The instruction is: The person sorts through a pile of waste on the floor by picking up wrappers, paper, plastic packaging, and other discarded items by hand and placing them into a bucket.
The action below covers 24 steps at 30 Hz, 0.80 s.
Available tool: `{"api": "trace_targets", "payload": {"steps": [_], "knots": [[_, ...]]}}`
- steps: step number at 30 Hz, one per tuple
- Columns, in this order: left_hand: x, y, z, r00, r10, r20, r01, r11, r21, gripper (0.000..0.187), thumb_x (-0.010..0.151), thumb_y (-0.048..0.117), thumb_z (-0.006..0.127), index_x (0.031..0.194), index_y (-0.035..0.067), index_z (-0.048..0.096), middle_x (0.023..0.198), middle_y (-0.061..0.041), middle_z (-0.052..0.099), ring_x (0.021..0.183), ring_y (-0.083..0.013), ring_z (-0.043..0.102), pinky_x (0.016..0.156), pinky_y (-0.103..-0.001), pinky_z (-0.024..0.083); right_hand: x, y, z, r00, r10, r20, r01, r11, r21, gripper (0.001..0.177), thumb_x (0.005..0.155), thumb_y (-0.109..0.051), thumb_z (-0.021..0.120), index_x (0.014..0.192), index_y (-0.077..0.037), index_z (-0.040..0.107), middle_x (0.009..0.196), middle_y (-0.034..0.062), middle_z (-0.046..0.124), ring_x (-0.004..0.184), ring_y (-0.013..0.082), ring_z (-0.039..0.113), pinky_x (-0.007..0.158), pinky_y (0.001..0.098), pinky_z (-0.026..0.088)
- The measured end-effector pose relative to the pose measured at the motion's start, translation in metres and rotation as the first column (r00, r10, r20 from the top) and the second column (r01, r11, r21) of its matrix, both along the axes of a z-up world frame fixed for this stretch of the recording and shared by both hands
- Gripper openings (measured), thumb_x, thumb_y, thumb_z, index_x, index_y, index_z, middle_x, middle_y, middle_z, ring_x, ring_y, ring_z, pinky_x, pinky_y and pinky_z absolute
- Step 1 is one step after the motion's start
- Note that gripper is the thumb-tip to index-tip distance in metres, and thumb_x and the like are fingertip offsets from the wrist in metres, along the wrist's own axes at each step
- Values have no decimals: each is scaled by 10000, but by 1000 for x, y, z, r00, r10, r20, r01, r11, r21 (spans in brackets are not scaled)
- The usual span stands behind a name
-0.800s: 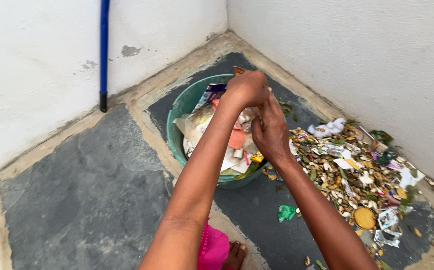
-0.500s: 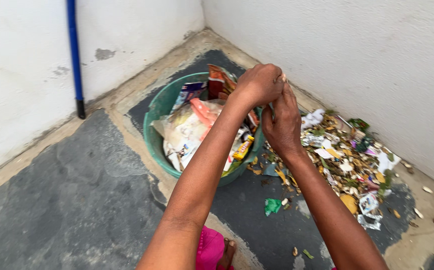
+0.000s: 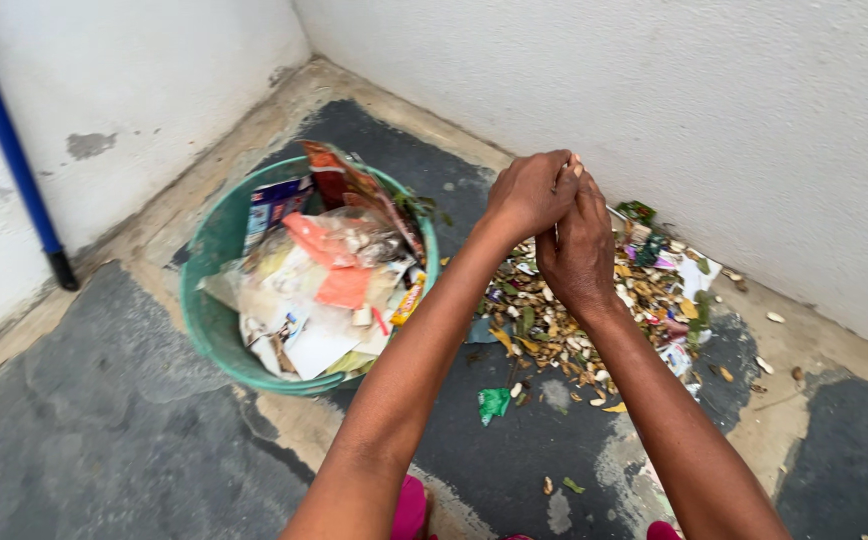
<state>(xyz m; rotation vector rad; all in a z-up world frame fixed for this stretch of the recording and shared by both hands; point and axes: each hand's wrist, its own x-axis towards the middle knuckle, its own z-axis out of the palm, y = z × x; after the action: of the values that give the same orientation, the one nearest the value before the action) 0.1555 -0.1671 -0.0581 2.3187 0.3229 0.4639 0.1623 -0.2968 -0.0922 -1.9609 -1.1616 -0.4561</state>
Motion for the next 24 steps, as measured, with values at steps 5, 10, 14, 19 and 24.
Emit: {"api": "trace_targets", "payload": {"steps": [5, 10, 14, 19, 24], "knots": [[31, -29, -33, 994, -45, -97, 36, 995, -88, 407, 987, 394, 508, 1149, 78, 707, 976, -177, 769, 918, -361, 751, 830, -486, 568, 25, -27, -20, 996, -79, 38, 81, 995, -57, 533, 937, -7, 653, 1428, 133, 499, 1469, 334, 509, 1408, 482, 458, 1187, 546, 370], [57, -54, -76, 994, -68, -81, 54, 984, -171, 513, 965, 428, 523, 1307, 67, 651, 1134, -199, 750, 1059, -361, 719, 903, -451, 560, 51, -56, -45, 989, -133, 65, 141, 982, -129, 500, 940, 5, 637, 1415, 118, 526, 1498, 331, 504, 1418, 471, 455, 1190, 533, 357], [69, -71, -106, 989, -133, -65, 109, 953, -283, 635, 985, 502, 538, 1386, 11, 578, 1255, -232, 691, 1172, -361, 678, 984, -455, 531, 73, -75, -70, 981, -180, 72, 192, 959, -209, 455, 959, -4, 633, 1392, 109, 554, 1467, 320, 534, 1413, 444, 480, 1208, 531, 370], [79, -92, -127, 947, -215, -237, 81, 878, -472, 668, 979, 568, 425, 1401, 80, 598, 1210, -196, 737, 1130, -329, 715, 990, -460, 518, 94, -91, -94, 967, -243, 78, 256, 921, -294, 414, 983, -40, 660, 1369, 85, 574, 1475, 307, 533, 1405, 415, 498, 1220, 543, 366], [103, -112, -155, 959, -198, -201, 82, 877, -473, 627, 1000, 543, 416, 1312, 70, 684, 1163, -227, 751, 1076, -352, 719, 984, -439, 520, 103, -104, -105, 938, -324, -120, 266, 899, -347, 568, 857, -54, 690, 1386, 78, 534, 1485, 293, 502, 1374, 444, 480, 1156, 522, 378]]}}
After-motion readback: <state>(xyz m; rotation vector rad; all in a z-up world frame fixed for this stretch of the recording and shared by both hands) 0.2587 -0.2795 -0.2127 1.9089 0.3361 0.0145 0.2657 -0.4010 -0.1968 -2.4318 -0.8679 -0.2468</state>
